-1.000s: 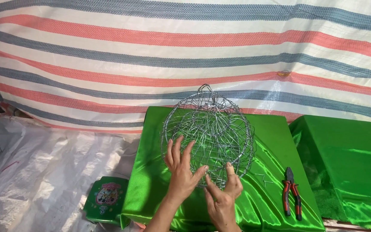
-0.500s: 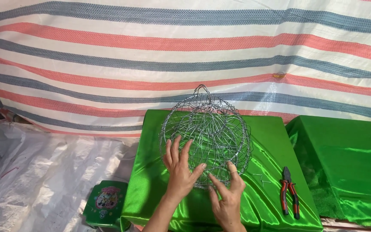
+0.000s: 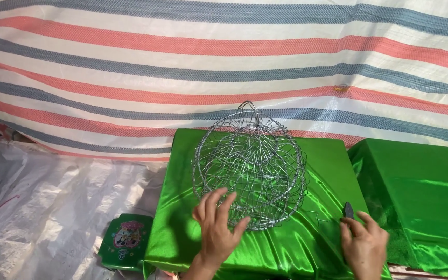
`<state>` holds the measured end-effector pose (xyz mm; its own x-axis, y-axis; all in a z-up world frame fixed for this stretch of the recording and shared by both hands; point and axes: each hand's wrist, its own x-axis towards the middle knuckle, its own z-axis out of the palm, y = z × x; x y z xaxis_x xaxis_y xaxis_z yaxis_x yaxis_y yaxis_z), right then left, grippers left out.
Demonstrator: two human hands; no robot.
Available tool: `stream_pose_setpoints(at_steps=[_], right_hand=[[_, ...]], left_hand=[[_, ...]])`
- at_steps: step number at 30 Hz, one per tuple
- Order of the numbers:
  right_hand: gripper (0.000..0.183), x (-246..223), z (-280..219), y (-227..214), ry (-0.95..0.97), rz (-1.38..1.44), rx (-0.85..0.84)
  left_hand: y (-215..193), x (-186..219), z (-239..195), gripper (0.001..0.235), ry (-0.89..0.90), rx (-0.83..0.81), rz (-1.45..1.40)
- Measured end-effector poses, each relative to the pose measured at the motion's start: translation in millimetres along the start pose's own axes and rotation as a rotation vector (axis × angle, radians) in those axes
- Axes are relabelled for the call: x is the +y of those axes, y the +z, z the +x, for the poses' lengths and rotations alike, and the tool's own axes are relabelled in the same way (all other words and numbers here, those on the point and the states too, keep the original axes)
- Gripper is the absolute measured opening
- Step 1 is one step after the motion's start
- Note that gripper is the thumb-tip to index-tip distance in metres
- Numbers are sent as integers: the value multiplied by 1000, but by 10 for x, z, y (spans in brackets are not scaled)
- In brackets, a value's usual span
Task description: Assembling a wire birdcage structure by hand and using pliers to secure wires.
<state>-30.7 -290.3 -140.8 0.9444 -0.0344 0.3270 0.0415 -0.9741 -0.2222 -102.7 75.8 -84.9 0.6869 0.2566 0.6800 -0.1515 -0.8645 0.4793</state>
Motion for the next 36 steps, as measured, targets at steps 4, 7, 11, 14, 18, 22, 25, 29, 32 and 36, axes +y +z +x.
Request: stream_pose_setpoints(at_steps=[4,7,11,14,18,22,25,29,32,36], right_hand=[[43,561,-25,173,345,-187,-458],[37,554,-45,162,382,-44,-462],[41,636,-13,319,324,-69,-445],[48,481,46,216,279,-129,-516],[39,517,105,305,301,-60,-535],[31,639,140,334,441,179,-472],[39,520,195,-11,690,542,-390],[39,830,301,-173,889,765,-477],[61,1639,23,418,1010,1448,-737],[45,909,-48,-66,345,2368,-1163]], left_hand=[[45,38,-58,51,68,-54,110],[84,33,-55,43,81,-39,91],[81,45,-47,39,85,-45,41],[74,69,-46,34,76,-41,36],[28,127,21,30,59,-34,-2],[-26,133,27,35,44,5,-76],[-13,142,18,25,81,55,-92],[36,116,1,11,84,83,-63],[13,70,16,30,51,50,-53],[18,10,14,40,59,-32,80]])
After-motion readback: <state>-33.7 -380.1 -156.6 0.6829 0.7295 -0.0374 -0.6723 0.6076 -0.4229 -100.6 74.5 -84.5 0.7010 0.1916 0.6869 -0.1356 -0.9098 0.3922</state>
